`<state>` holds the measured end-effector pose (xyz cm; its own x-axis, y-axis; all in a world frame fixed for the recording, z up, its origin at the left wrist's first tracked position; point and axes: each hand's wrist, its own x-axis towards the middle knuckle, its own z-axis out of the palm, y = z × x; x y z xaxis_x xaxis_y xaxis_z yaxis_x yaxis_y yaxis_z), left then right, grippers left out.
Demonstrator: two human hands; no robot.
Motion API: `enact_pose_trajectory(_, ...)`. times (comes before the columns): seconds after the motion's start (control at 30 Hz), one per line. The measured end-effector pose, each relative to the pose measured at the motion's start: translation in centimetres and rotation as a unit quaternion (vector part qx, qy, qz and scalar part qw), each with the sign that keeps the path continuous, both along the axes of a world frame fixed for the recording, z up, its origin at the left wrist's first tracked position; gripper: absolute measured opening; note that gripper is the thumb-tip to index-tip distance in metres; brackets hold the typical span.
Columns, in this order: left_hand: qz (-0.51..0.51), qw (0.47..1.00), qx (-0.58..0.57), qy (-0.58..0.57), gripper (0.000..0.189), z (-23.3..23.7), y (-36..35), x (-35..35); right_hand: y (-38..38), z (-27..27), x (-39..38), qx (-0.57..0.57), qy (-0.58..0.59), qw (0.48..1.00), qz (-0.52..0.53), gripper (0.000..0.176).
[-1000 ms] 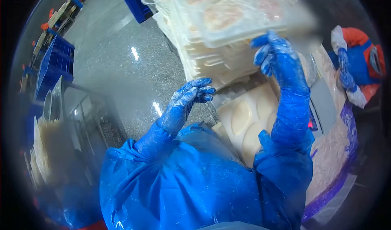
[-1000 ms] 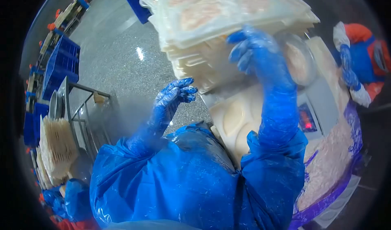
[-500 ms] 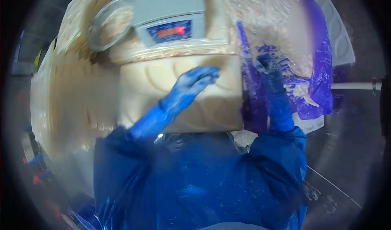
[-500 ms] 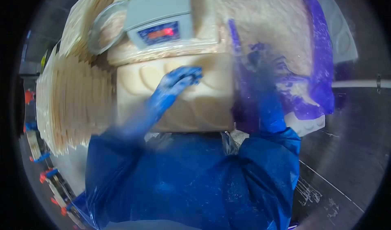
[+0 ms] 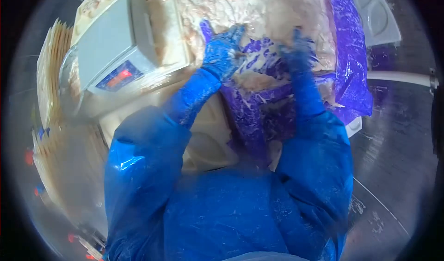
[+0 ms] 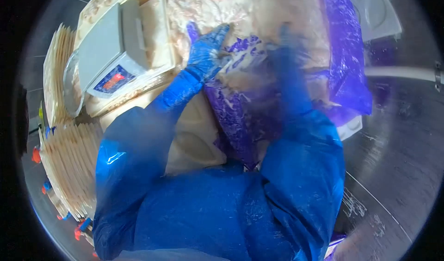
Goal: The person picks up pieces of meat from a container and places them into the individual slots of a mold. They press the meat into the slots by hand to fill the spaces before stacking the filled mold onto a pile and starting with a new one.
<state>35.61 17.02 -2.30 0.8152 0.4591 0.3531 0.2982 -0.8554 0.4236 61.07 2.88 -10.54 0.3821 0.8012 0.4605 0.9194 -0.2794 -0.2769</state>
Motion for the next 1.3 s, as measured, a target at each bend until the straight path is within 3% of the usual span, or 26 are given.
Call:
enact_pose_trajectory(0.03,-0.001,1.0,0.013,0.004,0.083,0.5,-0.2,-0.1,0.8,0.4,-3.0,-0.01,-0.007,0.999,0.032,0.064)
enact_pose_trajectory(0.1,-0.004,1.0,0.014,0.016,0.082,0.4,-0.1,-0.4,-0.4,3.4,-5.5,0.028,0.12,0.99,0.076,0.052)
enact_pose_trajectory(0.13,-0.005,0.999,0.019,0.028,0.08,0.4,0.0,-0.4,-1.5,6.6,-5.7,-0.006,0.259,0.957,0.129,0.047)
enact_pose_trajectory(0.2,0.001,0.999,0.036,0.028,0.077,0.7,-0.1,-0.4,-3.3,6.5,-1.3,0.051,0.456,0.878,0.138,0.042)
enact_pose_trajectory(0.3,0.007,1.0,0.001,0.021,0.069,0.6,-0.2,-0.4,-8.9,10.5,9.3,0.068,0.302,0.94,-0.146,0.041)
enact_pose_trajectory(0.37,0.012,1.0,0.001,0.017,0.068,0.5,-0.2,-0.5,-12.5,10.4,16.3,0.159,0.445,0.855,-0.212,0.046)
enact_pose_trajectory(0.43,0.019,1.0,0.004,0.018,0.061,0.7,-0.4,-0.5,-12.7,13.0,16.2,0.187,0.565,0.761,-0.26,0.047)
enact_pose_trajectory(0.53,0.023,1.0,0.011,0.005,0.056,0.1,-0.3,-0.3,-13.9,8.7,21.4,0.074,0.487,0.855,-0.165,0.042)
enact_pose_trajectory(0.63,0.032,0.999,0.014,-0.001,0.053,0.6,-0.3,-0.2,-12.0,0.7,26.1,0.017,0.269,0.93,-0.251,0.036)
enact_pose_trajectory(0.7,0.028,0.999,0.016,-0.013,0.052,0.7,-0.3,-0.3,-9.9,-0.4,24.4,-0.014,0.257,0.932,-0.254,0.036)
enact_pose_trajectory(0.8,0.032,0.998,0.018,-0.047,0.046,0.5,-0.4,-0.1,-6.5,-2.2,19.4,-0.008,0.314,0.934,-0.171,0.037)
enact_pose_trajectory(0.97,0.03,0.999,-0.017,-0.036,0.059,1.1,-0.5,-0.1,1.4,-6.1,3.7,0.021,0.476,0.879,-0.016,0.038)
enact_pose_trajectory(1.03,0.03,0.998,-0.003,-0.046,0.06,0.8,-0.4,-0.1,3.4,-2.6,-5.4,-0.078,0.396,0.911,-0.09,0.04)
enact_pose_trajectory(1.07,0.031,0.998,0.004,-0.057,0.061,0.4,0.0,-0.3,3.7,-2.6,-8.5,0.023,0.329,0.944,0.032,0.052)
enact_pose_trajectory(1.13,0.023,0.997,0.015,-0.071,0.064,-0.2,0.5,-1.1,0.5,3.8,-10.4,0.057,0.374,0.911,0.163,0.062)
enact_pose_trajectory(1.17,0.026,0.992,-0.057,-0.106,0.066,-0.1,0.2,-1.7,-2.0,9.9,-9.1,-0.021,0.486,0.856,0.175,0.062)
enact_pose_trajectory(1.2,0.03,0.98,-0.131,-0.144,0.067,0.3,-0.4,-2.2,-2.3,10.1,-9.6,-0.02,0.486,0.855,0.182,0.062)
enact_pose_trajectory(1.27,0.042,0.971,-0.183,-0.145,0.073,1.6,-2.4,-3.2,-3.6,9.8,-10.6,-0.055,0.368,0.913,0.165,0.061)
enact_pose_trajectory(1.3,-0.025,0.987,-0.127,-0.091,0.076,1.8,-3.1,-3.4,-4.3,9.6,-11.0,-0.071,0.306,0.937,0.152,0.061)
